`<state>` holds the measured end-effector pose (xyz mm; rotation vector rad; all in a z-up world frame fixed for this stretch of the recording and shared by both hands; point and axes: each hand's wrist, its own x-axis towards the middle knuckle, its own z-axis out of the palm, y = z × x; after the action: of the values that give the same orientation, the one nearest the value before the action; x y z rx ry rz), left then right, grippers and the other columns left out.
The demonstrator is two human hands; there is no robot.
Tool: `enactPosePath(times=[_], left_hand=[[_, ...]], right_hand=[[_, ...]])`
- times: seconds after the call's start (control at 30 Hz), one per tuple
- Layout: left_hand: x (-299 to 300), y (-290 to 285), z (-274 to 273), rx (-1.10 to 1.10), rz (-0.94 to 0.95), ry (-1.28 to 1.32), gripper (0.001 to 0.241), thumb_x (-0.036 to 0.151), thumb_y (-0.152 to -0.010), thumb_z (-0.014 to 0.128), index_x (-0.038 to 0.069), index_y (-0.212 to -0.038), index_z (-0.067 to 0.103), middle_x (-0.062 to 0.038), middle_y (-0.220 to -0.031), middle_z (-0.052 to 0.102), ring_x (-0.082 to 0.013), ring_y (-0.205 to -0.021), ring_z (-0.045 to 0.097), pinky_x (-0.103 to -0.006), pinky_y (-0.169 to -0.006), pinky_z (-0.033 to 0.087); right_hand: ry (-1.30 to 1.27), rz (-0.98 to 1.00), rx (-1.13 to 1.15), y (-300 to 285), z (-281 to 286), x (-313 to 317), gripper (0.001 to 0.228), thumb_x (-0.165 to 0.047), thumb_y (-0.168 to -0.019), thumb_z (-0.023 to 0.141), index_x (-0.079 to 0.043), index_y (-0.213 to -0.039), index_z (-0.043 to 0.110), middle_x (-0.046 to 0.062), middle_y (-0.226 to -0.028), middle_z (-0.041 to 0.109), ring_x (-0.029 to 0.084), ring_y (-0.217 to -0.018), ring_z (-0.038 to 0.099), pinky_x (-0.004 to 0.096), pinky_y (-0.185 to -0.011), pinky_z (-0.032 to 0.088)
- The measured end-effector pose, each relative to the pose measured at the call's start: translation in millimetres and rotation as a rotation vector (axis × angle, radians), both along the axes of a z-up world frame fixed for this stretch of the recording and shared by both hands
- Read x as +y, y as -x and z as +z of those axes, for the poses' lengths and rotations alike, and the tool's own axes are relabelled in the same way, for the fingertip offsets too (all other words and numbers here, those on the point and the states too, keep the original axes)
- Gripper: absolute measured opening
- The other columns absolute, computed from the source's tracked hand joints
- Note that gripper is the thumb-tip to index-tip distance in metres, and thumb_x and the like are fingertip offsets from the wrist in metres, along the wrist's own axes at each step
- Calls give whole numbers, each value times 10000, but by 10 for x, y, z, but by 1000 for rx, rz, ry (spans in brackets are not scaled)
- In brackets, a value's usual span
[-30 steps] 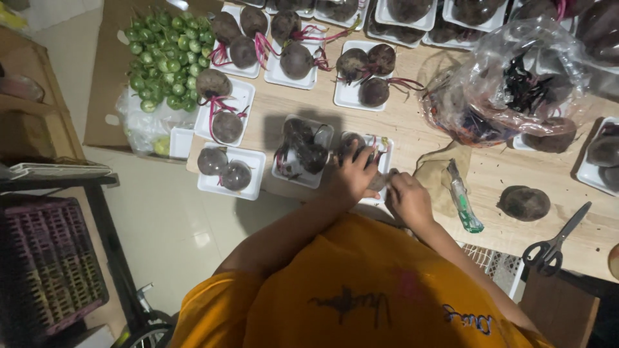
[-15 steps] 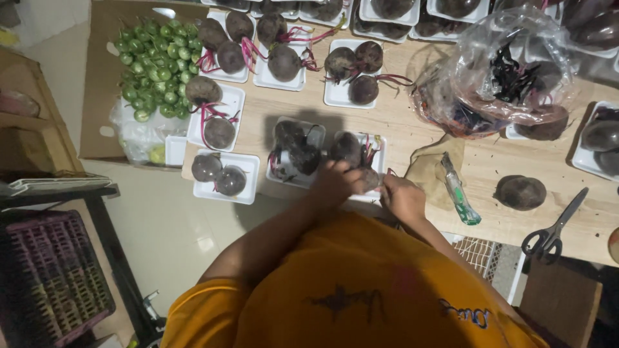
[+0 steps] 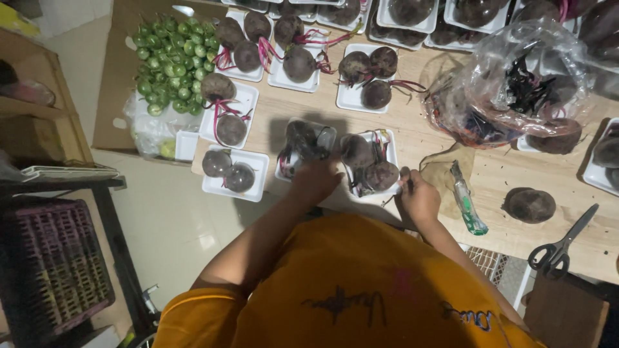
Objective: The person trims roots and stems from beets using scissors and a utility knife, wipes them with a cloth, and places them into plastic trays on a table.
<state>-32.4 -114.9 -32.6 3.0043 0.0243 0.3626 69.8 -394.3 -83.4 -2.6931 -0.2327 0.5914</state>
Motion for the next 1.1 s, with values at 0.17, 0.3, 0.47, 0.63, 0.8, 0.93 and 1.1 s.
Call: enactPosePath(times=[0.17,0.3,0.47,0.63,0.8,0.93,1.1], left_hand=[[20,-75,-344,-9,36,-174,69,222,-836,634,218,-903,651,60,-552,562,-160,-486,576,-331,-455,425],[34,-203,-550,-309,90,-22,140,222,-956,564,173,-867,659,-6,-688,602,-203,-614,616,-349,-603,475],[-20,-233,-440,-174,215,323,318,517,-910,572,228,-798,639,-11,-891,623,-209,-749,693,-312,-617,537],[-408,-203,-482,31,460,1813,204,189,-980,640,16,-1086,661,-207,-1056,740,-291,-954,743,-371,-826,623],[-543,-321,-1562,67,561,2072,168,209,-971,600,46,-999,571,-110,-763,639,-214,-684,701,-317,-590,601],[-505,-301,-1592,100,482,2250,199,277,-916,669,130,-927,535,-48,-568,545,-152,-452,591,-285,-360,492],[-400,-148,-1147,328,586,1518,435,375,-807,776,130,-1136,632,-22,-790,609,-155,-727,644,-318,-660,511]], right_hand=[[43,10,-20,11,22,-54,60,-271,-973,647,-244,-1027,640,161,-878,765,424,-964,737,553,-866,572],[23,-17,-8,78,-47,-176,58,-273,-964,664,-252,-1018,663,152,-895,767,428,-964,733,549,-855,574],[6,-23,-16,149,50,-249,71,-261,-967,660,-226,-1028,673,192,-897,759,463,-943,728,559,-832,568],[29,-37,18,152,35,-261,80,-291,-964,656,-234,-1019,660,184,-888,767,451,-962,730,557,-856,566],[42,-43,14,129,66,-245,99,-268,-975,638,-207,-1053,645,219,-914,757,474,-969,721,581,-856,556],[33,-64,-6,111,42,-272,99,-233,-964,648,-214,-1061,655,224,-919,758,485,-968,717,586,-844,552],[34,-69,-1,122,42,-266,87,-260,-971,647,-249,-1056,655,202,-908,762,464,-967,724,570,-849,559]])
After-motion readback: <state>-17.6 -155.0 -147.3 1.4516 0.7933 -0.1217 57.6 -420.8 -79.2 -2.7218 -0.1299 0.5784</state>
